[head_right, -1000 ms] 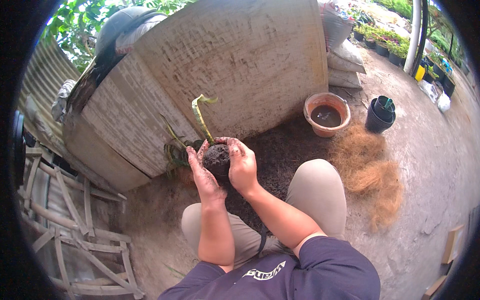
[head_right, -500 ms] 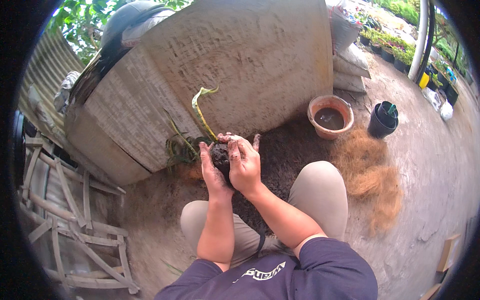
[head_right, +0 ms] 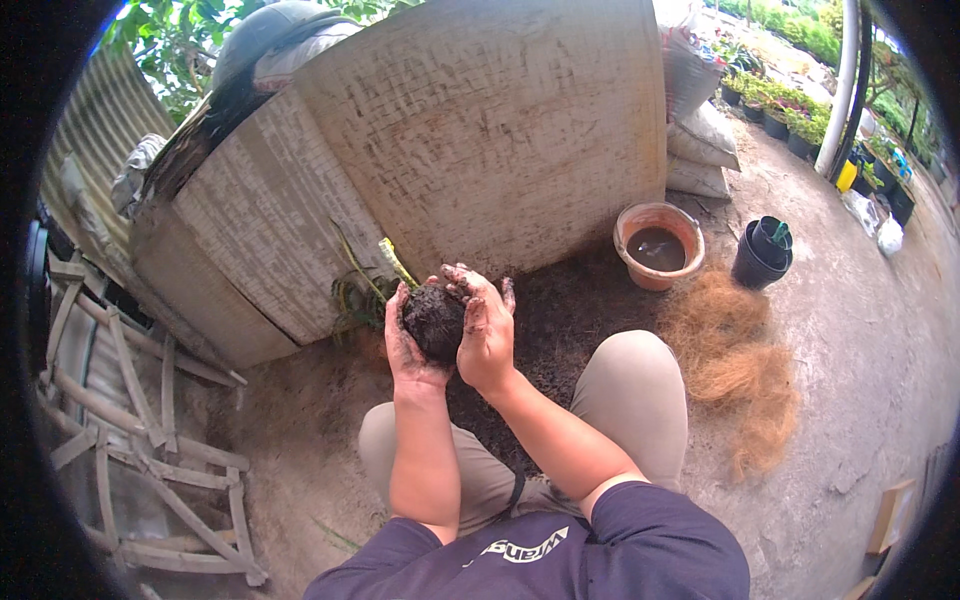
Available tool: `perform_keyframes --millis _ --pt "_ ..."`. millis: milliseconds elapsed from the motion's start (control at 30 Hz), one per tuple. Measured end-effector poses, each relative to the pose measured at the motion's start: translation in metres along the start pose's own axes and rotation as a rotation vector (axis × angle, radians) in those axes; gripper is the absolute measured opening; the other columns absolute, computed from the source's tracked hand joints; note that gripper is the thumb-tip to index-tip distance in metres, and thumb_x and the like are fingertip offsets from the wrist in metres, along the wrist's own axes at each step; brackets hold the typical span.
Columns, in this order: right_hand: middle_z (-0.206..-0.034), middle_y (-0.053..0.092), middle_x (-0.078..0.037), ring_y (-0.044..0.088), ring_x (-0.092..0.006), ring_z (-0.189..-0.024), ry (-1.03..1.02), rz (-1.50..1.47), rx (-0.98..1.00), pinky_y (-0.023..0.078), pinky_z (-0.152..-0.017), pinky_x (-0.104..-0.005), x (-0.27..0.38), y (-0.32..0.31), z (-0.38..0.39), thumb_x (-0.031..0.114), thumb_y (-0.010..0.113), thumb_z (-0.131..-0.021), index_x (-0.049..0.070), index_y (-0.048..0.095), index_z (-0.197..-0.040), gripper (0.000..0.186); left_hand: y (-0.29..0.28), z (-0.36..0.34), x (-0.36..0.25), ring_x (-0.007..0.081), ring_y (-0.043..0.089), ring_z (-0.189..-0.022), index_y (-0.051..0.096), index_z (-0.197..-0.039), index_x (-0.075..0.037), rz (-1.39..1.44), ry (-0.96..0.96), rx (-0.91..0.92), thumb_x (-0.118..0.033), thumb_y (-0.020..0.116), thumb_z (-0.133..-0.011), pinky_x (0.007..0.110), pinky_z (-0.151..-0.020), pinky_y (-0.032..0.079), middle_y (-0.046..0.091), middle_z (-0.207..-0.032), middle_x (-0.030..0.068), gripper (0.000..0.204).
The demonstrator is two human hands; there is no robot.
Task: The person sits on the ground and repeatedly packs soil around the base of a small plant held in their hands. They add more soil from a pile on the ground and compress it to form a dense root ball, repeating this process multiple times without placing the plant into a container.
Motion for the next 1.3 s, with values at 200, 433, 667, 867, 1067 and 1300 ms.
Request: perform_keyframes --millis 200,433,667,867,1067,1300 --pt "-0.101 0.062 -0.011 0.056 -0.0248 -0.101 -0.054 0.004 0.050 0.023 -0.099 -0.0392 0.012 0.001 -0.001 0.040 0.027 -0.094 0.002 0.057 -0.103 0.050 0.007 0.006 -0.001 0.0242 0.059 -0.090 0.059 -0.098 -0.002 -0.035 0.045 0.074 -0.033 0.047 -0.085 0.035 -0.083 0.045 0.062 -0.097 0.0110 0.036" --pt "-0.100 0.062 -0.013 0.055 -0.0309 -0.103 -0.326 0.142 0.063 0.026 -0.098 -0.0412 0.027 -0.002 -0.008 0.038 0.026 -0.093 0.002 0.059 -0.100 0.049 0.016 0.014 0.000 0.0237 0.057 -0.092 0.057 -0.104 -0.002 -0.107 0.121 0.197 -0.036 0.043 -0.084 0.035 -0.084 0.045 0.059 -0.102 0.0119 0.042" --pt "-0.096 0.063 -0.014 0.057 -0.0335 -0.099 -0.435 0.133 0.002 0.026 -0.099 -0.0426 0.045 -0.011 -0.004 0.036 0.031 -0.091 0.001 0.061 -0.094 0.046 0.022 0.022 0.009 0.0224 0.054 -0.097 0.051 -0.109 0.000 -0.127 0.196 0.356 -0.031 0.045 -0.080 0.035 -0.086 0.044 0.057 -0.105 0.0123 0.042" --pt "-0.090 0.064 -0.014 0.059 -0.0348 -0.096 -0.495 0.110 -0.045 0.025 -0.100 -0.0434 0.056 -0.017 -0.002 0.035 0.035 -0.089 0.000 0.062 -0.088 0.044 0.024 0.032 0.013 0.0213 0.053 -0.097 0.051 -0.109 0.000 -0.229 0.261 0.362 -0.031 0.046 -0.078 0.035 -0.087 0.043 0.056 -0.104 0.0116 0.044" --pt "-0.096 0.064 -0.013 0.056 -0.0334 -0.102 -0.459 0.175 0.029 0.023 -0.101 -0.0410 0.057 -0.013 -0.008 0.036 0.031 -0.091 0.001 0.062 -0.091 0.046 0.025 0.031 0.012 0.0229 0.053 -0.100 0.052 -0.108 -0.002 -0.168 0.268 0.321 -0.043 0.042 -0.083 0.035 -0.089 0.041 0.055 -0.106 0.0118 0.049" --pt "-0.108 0.060 -0.014 0.050 -0.0344 -0.110 -0.427 0.205 0.038 0.017 -0.103 -0.0408 0.062 -0.002 -0.003 0.040 0.028 -0.091 0.003 0.060 -0.100 0.050 0.026 0.025 -0.002 0.0262 0.057 -0.092 0.056 -0.101 -0.003 0.004 0.076 0.156 -0.052 0.037 -0.084 0.037 -0.085 0.044 0.060 -0.101 0.0123 0.055"
Point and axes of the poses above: each hand's wrist, its own z-axis away from the middle knuckle, its own y-axis out of the palm, x = y × z, the point moved 5 cm from there along -z, towards the middle knuckle
